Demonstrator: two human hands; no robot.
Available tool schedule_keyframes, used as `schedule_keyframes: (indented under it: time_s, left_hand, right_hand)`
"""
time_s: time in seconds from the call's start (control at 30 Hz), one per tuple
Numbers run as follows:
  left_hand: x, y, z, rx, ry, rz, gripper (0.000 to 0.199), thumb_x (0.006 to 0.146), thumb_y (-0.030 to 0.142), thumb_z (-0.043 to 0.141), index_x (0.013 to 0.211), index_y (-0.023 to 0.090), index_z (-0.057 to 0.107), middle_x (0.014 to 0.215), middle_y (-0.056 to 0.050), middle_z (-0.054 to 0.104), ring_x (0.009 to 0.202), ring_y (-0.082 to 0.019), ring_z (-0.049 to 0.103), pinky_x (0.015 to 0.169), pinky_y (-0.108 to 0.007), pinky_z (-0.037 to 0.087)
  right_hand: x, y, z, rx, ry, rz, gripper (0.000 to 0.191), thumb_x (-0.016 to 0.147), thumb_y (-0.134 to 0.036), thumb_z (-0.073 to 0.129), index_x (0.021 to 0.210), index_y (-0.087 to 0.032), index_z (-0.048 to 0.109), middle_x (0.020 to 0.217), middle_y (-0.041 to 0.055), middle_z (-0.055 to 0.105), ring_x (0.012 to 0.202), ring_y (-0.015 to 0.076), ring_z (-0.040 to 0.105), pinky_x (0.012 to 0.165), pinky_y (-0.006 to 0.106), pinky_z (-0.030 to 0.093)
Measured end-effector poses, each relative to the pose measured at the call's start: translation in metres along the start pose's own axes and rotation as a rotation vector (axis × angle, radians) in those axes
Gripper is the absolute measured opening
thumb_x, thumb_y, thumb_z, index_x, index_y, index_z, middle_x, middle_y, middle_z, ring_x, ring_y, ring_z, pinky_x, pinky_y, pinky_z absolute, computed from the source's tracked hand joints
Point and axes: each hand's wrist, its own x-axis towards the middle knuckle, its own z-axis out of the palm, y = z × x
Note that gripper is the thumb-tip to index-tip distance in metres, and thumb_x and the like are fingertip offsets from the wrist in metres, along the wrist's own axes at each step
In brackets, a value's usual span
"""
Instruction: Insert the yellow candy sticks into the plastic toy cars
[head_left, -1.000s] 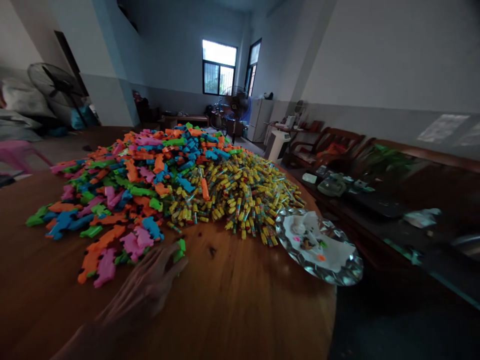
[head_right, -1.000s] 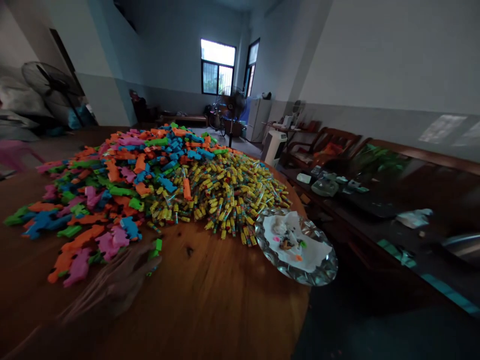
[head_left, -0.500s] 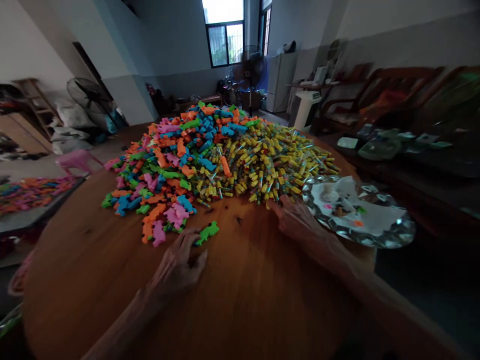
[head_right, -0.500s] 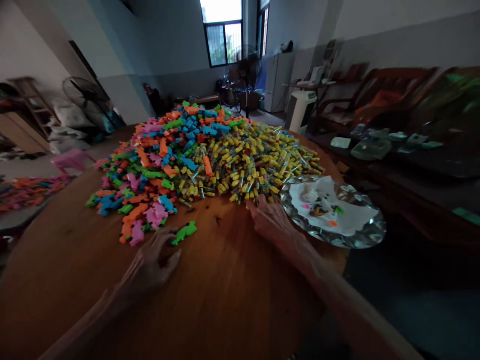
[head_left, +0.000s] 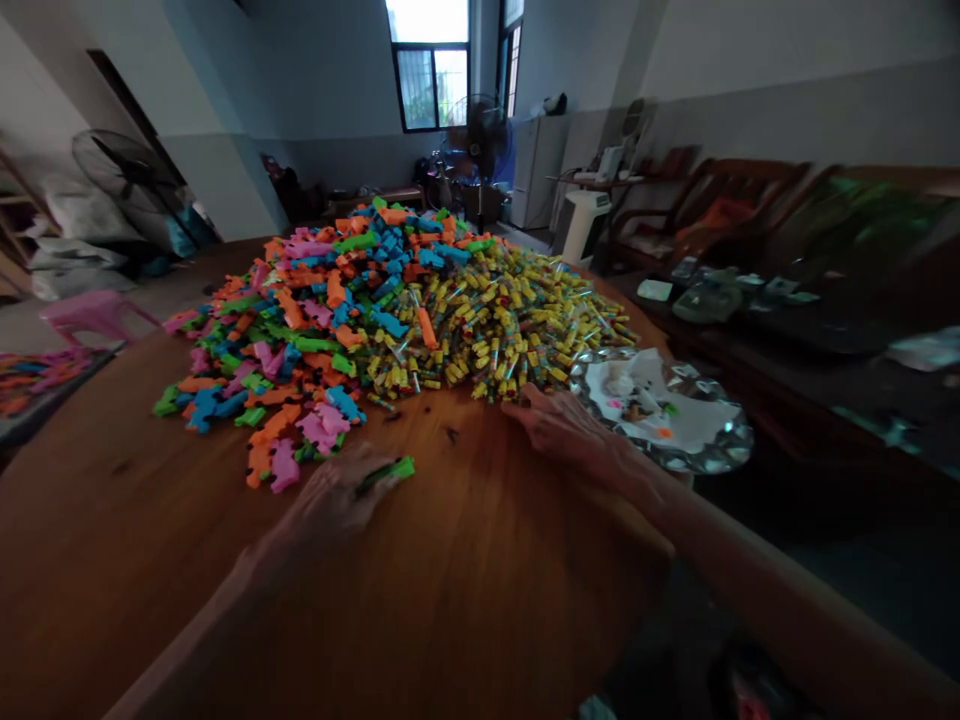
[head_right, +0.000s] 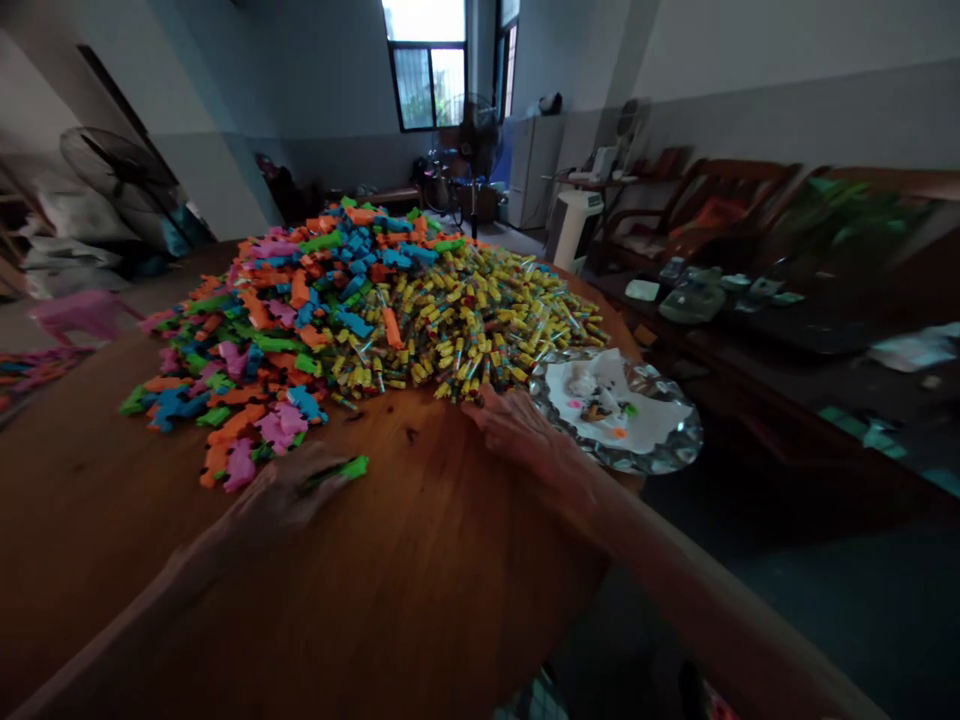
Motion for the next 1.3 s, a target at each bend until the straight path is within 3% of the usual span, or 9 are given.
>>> schedule_keyframes:
  time_s: [0.23, 0.43, 0.6, 0.73, 0.87, 1.07, 1.3]
  left_hand:
    - [0.000, 0.009, -0.007, -0.060, 0.030, 0.017, 0.032, 0.103, 0.033, 0.046, 0.086, 0.017, 0.067, 0.071, -0.001, 0.058, 0.069, -0.014, 0.052, 0.065, -0.027, 0.038]
    - [-0.004, 0.012, -0.003, -0.024, 0.101, 0.010, 0.021, 0.097, 0.031, 0.058, 0.112, 0.019, 0.067, 0.090, -0.005, 0.068, 0.082, -0.016, 0.060, 0.073, -0.028, 0.045]
    - [-0.006, 0.012, 0.000, -0.009, 0.109, 0.015, 0.017, 0.099, 0.027, 0.054, 0.104, 0.018, 0.067, 0.087, -0.005, 0.065, 0.083, -0.018, 0.059, 0.073, -0.029, 0.045]
    - [-0.005, 0.012, 0.001, -0.013, 0.120, 0.049, 0.015, 0.098, 0.025, 0.055, 0.105, 0.019, 0.067, 0.087, -0.004, 0.062, 0.083, -0.018, 0.056, 0.072, -0.028, 0.042]
    - [-0.004, 0.010, 0.004, 0.003, 0.121, 0.069, 0.014, 0.099, 0.025, 0.055, 0.105, 0.019, 0.066, 0.084, -0.004, 0.060, 0.081, -0.018, 0.053, 0.071, -0.029, 0.040]
    - [-0.006, 0.007, 0.007, 0.014, 0.112, 0.041, 0.017, 0.098, 0.026, 0.056, 0.108, 0.017, 0.066, 0.086, -0.005, 0.061, 0.084, -0.019, 0.053, 0.072, -0.031, 0.042]
    - [-0.005, 0.010, 0.005, 0.010, 0.108, 0.035, 0.019, 0.099, 0.027, 0.054, 0.108, 0.019, 0.067, 0.086, -0.005, 0.063, 0.085, -0.019, 0.057, 0.074, -0.031, 0.044]
  right_hand:
    - [0.008, -0.007, 0.005, 0.058, 0.050, -0.040, 0.043, 0.088, -0.015, 0.049, 0.129, -0.020, 0.061, 0.125, 0.0163, 0.059, 0.094, 0.0242, 0.057, 0.080, 0.037, 0.043]
    - [0.000, -0.055, -0.004, 0.110, 0.049, -0.127, 0.042, 0.088, -0.010, 0.046, 0.127, -0.012, 0.062, 0.116, 0.0174, 0.063, 0.084, 0.0203, 0.060, 0.069, 0.032, 0.042]
    - [-0.006, -0.089, -0.018, 0.202, 0.133, -0.172, 0.042, 0.090, -0.014, 0.046, 0.130, -0.017, 0.060, 0.122, 0.0148, 0.062, 0.079, 0.0180, 0.060, 0.062, 0.030, 0.037]
    - [-0.002, -0.087, -0.019, 0.243, 0.109, -0.203, 0.031, 0.091, -0.018, 0.048, 0.116, -0.019, 0.067, 0.121, 0.0129, 0.062, 0.074, 0.0162, 0.057, 0.060, 0.031, 0.033]
    - [0.006, -0.086, -0.014, 0.268, 0.089, -0.260, 0.033, 0.088, -0.011, 0.047, 0.114, -0.016, 0.067, 0.118, 0.0117, 0.063, 0.073, 0.0154, 0.055, 0.062, 0.031, 0.035]
    - [0.015, -0.095, -0.011, 0.452, 0.120, -0.361, 0.032, 0.089, -0.007, 0.044, 0.112, -0.011, 0.066, 0.102, 0.0120, 0.063, 0.088, 0.0193, 0.057, 0.076, 0.031, 0.045]
    - [0.007, -0.091, -0.015, 0.520, 0.118, -0.288, 0.026, 0.085, -0.012, 0.052, 0.108, -0.013, 0.066, 0.109, 0.0118, 0.063, 0.088, 0.0186, 0.059, 0.082, 0.031, 0.049]
